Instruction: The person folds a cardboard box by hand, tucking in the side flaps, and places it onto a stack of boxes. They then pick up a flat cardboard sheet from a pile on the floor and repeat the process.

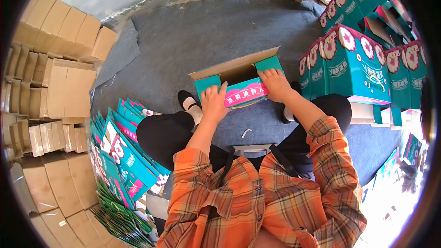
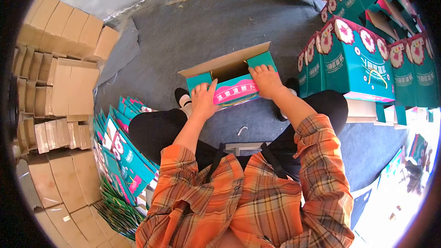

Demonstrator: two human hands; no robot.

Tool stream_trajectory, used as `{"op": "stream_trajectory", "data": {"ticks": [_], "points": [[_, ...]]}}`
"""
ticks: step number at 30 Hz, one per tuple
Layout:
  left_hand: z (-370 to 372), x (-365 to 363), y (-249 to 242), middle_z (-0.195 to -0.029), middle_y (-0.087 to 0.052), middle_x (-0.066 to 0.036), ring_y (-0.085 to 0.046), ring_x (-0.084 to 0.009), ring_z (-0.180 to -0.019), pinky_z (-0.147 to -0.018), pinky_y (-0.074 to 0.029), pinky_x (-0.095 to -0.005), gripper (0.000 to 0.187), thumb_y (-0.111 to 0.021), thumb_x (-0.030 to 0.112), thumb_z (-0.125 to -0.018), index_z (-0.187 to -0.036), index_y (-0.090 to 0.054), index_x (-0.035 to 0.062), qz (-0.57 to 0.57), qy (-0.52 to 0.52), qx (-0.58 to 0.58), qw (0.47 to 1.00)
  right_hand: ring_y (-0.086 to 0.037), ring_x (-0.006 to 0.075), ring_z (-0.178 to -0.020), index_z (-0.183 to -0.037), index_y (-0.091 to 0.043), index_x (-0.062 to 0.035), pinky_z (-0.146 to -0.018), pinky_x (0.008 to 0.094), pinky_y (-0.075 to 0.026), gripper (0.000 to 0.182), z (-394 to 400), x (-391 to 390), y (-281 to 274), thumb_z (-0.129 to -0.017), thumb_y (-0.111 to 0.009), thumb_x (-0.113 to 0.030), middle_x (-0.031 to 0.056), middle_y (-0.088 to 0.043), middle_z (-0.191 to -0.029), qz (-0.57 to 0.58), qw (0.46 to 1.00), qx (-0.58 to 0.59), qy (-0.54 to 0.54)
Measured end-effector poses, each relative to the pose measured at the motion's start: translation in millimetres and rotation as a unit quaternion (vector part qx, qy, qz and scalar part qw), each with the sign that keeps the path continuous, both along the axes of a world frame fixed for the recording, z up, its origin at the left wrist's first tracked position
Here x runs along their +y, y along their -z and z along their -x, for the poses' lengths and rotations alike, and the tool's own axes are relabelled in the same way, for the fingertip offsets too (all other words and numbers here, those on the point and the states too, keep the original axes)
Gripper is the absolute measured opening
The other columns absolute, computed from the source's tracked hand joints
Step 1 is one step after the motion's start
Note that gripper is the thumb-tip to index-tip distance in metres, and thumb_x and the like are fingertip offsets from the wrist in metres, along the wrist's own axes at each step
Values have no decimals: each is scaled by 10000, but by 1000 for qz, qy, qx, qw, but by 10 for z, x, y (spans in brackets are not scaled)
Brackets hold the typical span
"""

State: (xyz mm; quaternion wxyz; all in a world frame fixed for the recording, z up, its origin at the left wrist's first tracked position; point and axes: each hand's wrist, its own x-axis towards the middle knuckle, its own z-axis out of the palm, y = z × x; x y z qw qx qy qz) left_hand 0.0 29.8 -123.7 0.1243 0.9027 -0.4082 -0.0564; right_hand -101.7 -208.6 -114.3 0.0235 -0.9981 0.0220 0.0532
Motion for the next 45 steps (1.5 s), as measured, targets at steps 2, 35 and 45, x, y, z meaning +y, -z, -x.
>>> {"op": "stream_trajectory", "data": {"ticks": [2, 35, 45], "points": [[-12, 8, 47, -1183, -495, -121, -450, -301, -1141, -991, -316, -460, 930, -841, 233, -572, -1389, -406, 142, -7, -1, 17, 1000, -460, 283, -1185, -1408, -335, -30, -1037, 427, -323, 901, 6, -35, 23, -646, -779, -215, 125, -511, -1242, -17, 1000, 24, -5], [-50, 48, -805, -1344, -459, -191, -404, -344, -1279, -1074, -287, -425, 489, -562, 76, -864, -1327, -439, -20, 404, -39, -5, 914, -513, 206, -995, -1077, -585, -76, -725, 376, -461, 498, -371, 469, -136, -643, -744, -262, 64, -548, -1026, 41, 999, 11, 26], [-85, 42, -917, -1306, -461, -157, -451, -215, -1196, -965, -408, -349, 449, -463, 69, -941, -1379, -377, 25, 589, -163, 154, 776, -601, 274, -1021, -1054, -587, -1, -847, 381, -501, 666, -394, -168, -1757, -563, -809, -391, 190, -611, -1056, -310, 890, -102, 319]]}}
